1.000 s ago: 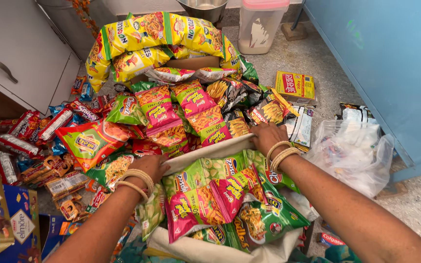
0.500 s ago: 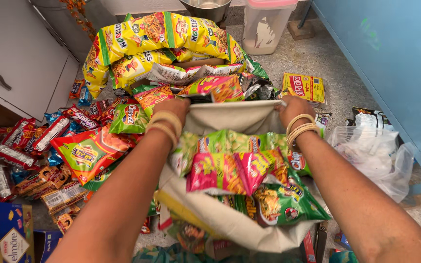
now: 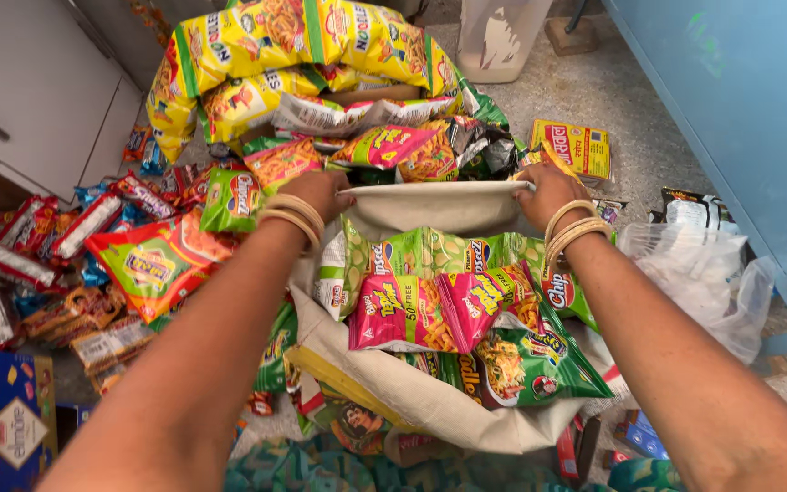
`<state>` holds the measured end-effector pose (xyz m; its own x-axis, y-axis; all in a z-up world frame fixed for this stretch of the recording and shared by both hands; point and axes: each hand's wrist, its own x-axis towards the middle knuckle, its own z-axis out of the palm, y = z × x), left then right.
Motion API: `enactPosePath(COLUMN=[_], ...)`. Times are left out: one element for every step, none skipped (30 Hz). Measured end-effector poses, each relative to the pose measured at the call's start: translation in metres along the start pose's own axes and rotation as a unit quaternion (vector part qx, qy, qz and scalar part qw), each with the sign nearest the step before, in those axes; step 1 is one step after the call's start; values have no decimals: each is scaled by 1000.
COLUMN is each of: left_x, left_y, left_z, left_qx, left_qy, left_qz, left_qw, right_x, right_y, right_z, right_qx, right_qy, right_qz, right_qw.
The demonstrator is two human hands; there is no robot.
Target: The person sorts snack packets from a large pile on the floor into a cloth sack. They pick up individual packets, inspect them, and place them into the sack, repeating this process for various snack types.
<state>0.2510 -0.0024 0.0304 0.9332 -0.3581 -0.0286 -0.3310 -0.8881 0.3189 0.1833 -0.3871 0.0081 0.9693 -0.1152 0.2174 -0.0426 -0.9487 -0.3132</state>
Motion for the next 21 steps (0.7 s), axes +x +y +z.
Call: enactPosePath(left_x=[-8, -16, -25, -32, -41, -51, -65, -78, -90, -103, -123, -149, -169, -184, -200, -213, -220, -222, -222, -222, -220], left_y=[4, 9, 15, 21, 29, 39, 48, 58, 71, 81, 93, 105, 113, 118, 120, 122, 123, 121, 116, 111, 103], left_z=[-11, -20, -30, -41, -50, -54, -54, -52, -45, -37, -22, -3, 11, 24, 37, 49, 59, 65, 69, 71, 70], left_qx=[-36, -72, -73, -72, -72, -86, -100, -114, -94, -72, -54, -34, -30, -27, 16, 58, 101, 117, 134, 151, 135], left_qy=[5, 10, 44, 78, 113, 131, 150, 168, 133, 97, -11, -118, -118, -118, -107, -95, -83, -95, -107, -119, -99], left_qz=[3, 6, 28, 51, 73, 116, 159, 202, 295, 383, 326, 264, 331, 397, 388, 381, 372, 362, 352, 343, 342], left_qw=[999, 997, 996, 993, 988, 981, 971, 958, 942, 916, 944, 957, 936, 910, 915, 918, 919, 920, 920, 919, 925], right_x=[-3, -7, -10, -13, -16, -20, -24, -29, -35, -40, -47, -55, -67, -77, -86, -95, -102, -108, -113, -117, -120], right_y=[-2, -6, -10, -15, -22, -30, -38, -48, -57, -66, -75, -83, -89, -94, -99, -103, -106, -106, -106, -106, -106], right_z=[-5, -10, -17, -24, -29, -35, -39, -42, -43, -42, -41, -39, -36, -33, -30, -28, -27, -29, -31, -33, -34], right_qx=[9, 19, 24, 29, 34, 46, 59, 71, 81, 91, 101, 117, 132, 147, 132, 116, 101, 105, 109, 113, 102], right_qy=[39, 76, 81, 87, 93, 84, 76, 68, 39, 10, -20, -49, -79, -109, -110, -112, -113, -128, -143, -158, -185], right_qz=[-46, -92, -100, -107, -115, -135, -155, -174, -195, -216, -236, -238, -239, -238, -254, -268, -281, -294, -307, -318, -314], right_qw=[998, 993, 991, 990, 988, 986, 983, 980, 977, 972, 966, 963, 959, 954, 952, 950, 948, 941, 935, 928, 926])
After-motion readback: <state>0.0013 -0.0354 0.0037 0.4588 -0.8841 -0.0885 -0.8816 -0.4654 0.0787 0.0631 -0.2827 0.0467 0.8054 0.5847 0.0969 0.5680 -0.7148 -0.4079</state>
